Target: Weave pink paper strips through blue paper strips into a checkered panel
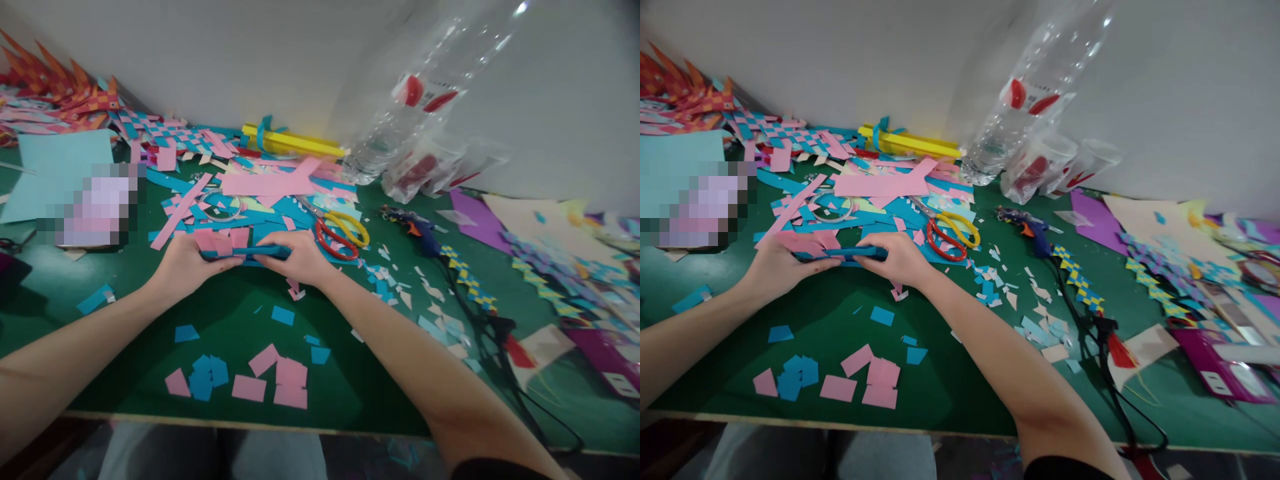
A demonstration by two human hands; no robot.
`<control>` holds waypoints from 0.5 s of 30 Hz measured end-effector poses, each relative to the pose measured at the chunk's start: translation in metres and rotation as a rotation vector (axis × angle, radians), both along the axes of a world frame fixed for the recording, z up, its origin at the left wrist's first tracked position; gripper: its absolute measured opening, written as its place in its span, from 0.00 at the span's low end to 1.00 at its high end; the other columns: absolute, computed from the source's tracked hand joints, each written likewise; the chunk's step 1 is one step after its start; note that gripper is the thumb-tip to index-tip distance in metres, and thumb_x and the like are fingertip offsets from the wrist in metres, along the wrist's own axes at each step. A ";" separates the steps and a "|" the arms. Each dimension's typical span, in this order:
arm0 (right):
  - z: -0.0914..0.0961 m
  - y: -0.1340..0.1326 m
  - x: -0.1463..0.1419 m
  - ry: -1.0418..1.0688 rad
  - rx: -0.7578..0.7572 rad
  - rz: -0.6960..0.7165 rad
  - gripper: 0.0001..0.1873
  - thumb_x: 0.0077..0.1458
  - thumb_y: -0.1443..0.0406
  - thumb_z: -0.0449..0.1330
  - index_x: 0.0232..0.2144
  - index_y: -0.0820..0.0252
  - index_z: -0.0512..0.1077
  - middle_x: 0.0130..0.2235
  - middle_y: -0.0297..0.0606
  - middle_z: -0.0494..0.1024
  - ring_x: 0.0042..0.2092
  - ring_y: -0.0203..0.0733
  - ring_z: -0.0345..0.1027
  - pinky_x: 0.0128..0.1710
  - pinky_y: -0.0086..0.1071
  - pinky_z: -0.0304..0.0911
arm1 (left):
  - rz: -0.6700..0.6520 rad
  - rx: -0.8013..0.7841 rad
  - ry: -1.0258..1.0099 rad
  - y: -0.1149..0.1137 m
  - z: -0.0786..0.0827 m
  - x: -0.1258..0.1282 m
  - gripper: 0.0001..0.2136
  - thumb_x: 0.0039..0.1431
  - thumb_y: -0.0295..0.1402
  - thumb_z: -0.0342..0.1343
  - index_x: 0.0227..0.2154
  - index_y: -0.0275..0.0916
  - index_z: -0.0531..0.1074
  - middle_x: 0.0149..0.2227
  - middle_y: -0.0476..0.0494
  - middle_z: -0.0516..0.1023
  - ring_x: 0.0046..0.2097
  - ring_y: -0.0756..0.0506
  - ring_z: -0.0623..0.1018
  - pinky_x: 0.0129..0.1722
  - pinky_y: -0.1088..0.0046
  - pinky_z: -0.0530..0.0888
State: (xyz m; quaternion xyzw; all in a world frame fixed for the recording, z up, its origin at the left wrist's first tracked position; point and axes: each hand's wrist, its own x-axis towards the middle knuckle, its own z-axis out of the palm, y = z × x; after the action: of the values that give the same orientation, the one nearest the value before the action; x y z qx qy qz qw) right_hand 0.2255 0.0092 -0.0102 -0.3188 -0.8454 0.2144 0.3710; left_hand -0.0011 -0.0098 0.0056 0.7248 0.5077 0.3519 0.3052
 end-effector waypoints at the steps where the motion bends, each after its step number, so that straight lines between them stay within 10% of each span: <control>1: 0.000 -0.001 -0.001 0.007 0.001 0.014 0.07 0.57 0.61 0.62 0.33 0.59 0.77 0.31 0.34 0.81 0.31 0.35 0.73 0.32 0.26 0.66 | 0.006 0.004 -0.013 0.000 0.000 0.000 0.14 0.45 0.46 0.67 0.22 0.40 0.78 0.26 0.45 0.80 0.30 0.42 0.78 0.31 0.67 0.75; 15: -0.003 0.000 -0.001 -0.007 0.032 0.024 0.07 0.57 0.62 0.63 0.31 0.60 0.77 0.28 0.33 0.80 0.30 0.34 0.72 0.30 0.26 0.63 | 0.028 -0.001 -0.023 0.000 0.003 0.000 0.11 0.45 0.42 0.66 0.19 0.42 0.77 0.22 0.50 0.77 0.27 0.46 0.75 0.27 0.71 0.70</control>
State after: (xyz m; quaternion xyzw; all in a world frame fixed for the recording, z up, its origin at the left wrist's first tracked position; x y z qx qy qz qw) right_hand 0.2244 0.0089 -0.0132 -0.3032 -0.8540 0.2040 0.3703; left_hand -0.0006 -0.0102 0.0090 0.7133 0.5145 0.3641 0.3063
